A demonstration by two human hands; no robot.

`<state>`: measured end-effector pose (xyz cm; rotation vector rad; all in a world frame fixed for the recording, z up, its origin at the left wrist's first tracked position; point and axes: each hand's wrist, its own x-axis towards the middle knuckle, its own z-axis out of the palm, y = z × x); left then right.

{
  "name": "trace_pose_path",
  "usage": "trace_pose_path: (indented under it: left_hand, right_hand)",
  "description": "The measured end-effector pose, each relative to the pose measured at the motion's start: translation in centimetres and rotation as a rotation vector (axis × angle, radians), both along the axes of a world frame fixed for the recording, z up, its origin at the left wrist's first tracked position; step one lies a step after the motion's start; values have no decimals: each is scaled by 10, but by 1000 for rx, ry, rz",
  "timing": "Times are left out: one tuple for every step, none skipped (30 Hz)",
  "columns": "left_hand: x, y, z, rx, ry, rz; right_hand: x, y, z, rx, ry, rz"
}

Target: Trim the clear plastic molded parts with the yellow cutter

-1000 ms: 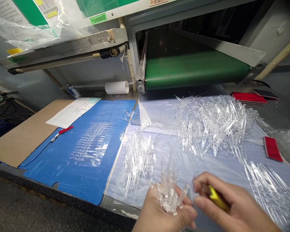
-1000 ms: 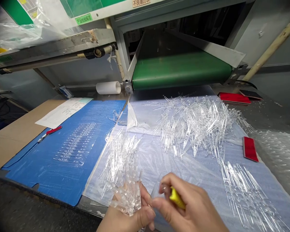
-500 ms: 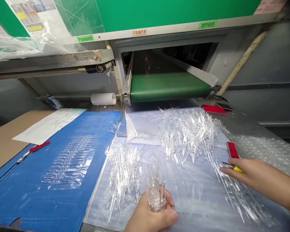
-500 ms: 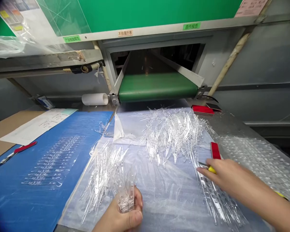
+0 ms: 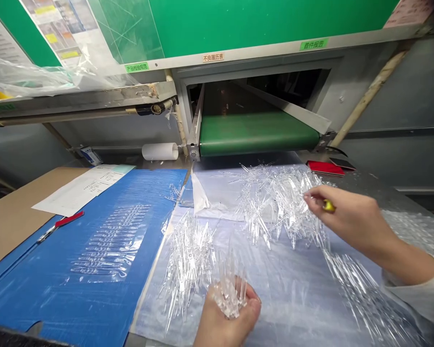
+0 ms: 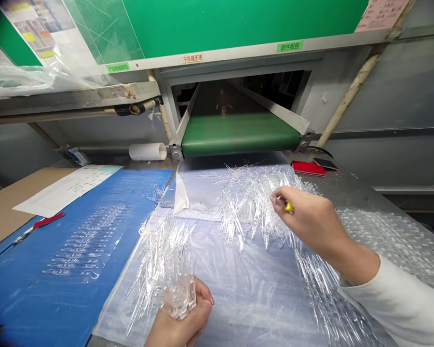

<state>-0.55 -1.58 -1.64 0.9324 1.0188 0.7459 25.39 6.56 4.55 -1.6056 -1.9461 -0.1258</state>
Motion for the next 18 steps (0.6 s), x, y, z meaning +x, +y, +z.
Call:
trace_pose_path:
  left_hand:
    - [1,1,2,22,37,15]
    - [3,1,4,32,56,29]
    - [4,2,5,34,60,41]
    - [5,3,7,35,53,51]
    - [6,3,8,41,45,60]
    - [7,4,9,49,39,72]
    - [7,5,10,63,34,88]
    - [8,5,10,84,34,103]
    - [8,6,10,102,38,115]
    - [8,7,10,110,46,122]
    - [8,7,9,111,56,126]
    - [8,8,8,111,69,128]
    - [7,8,6,111,85,131]
    - [7,8,4,107,102,138]
    - [7,9,2,102,114,147]
    - [7,9,0,94,122,154]
    - [6,9,-1,82,127,162]
    - [6,10,-2,75,131,169]
  right_hand:
    - [-3,-3,7,-23,23,-56]
    - [-7,-7,13,-57,42,-94]
    - [-13,-11,18,-88,69,-121]
    - [-19,-15,22,-111,92,-135]
    - [-24,-19,24,-109,91,-138]
    - [-29,-22,25,-81,66,-137]
    - [-32,-24,24,-36,23,-134]
    - [-32,-23,21,11,-33,-124]
    - [-31,-21,17,48,-93,-111]
    - [-29,-16,12,67,-149,-91]
    - [-25,-11,7,65,-187,-69]
    - [-21,-4,2,47,-212,-45]
    - [-17,2,-3,28,-237,-19]
    - [-13,7,-6,11,-253,5]
    - [-11,10,-7,-3,-261,27]
    - [-10,11,-7,-11,-262,41]
    - [-10,9,-5,-4,-267,42]
    - [-12,4,-1,12,-241,19]
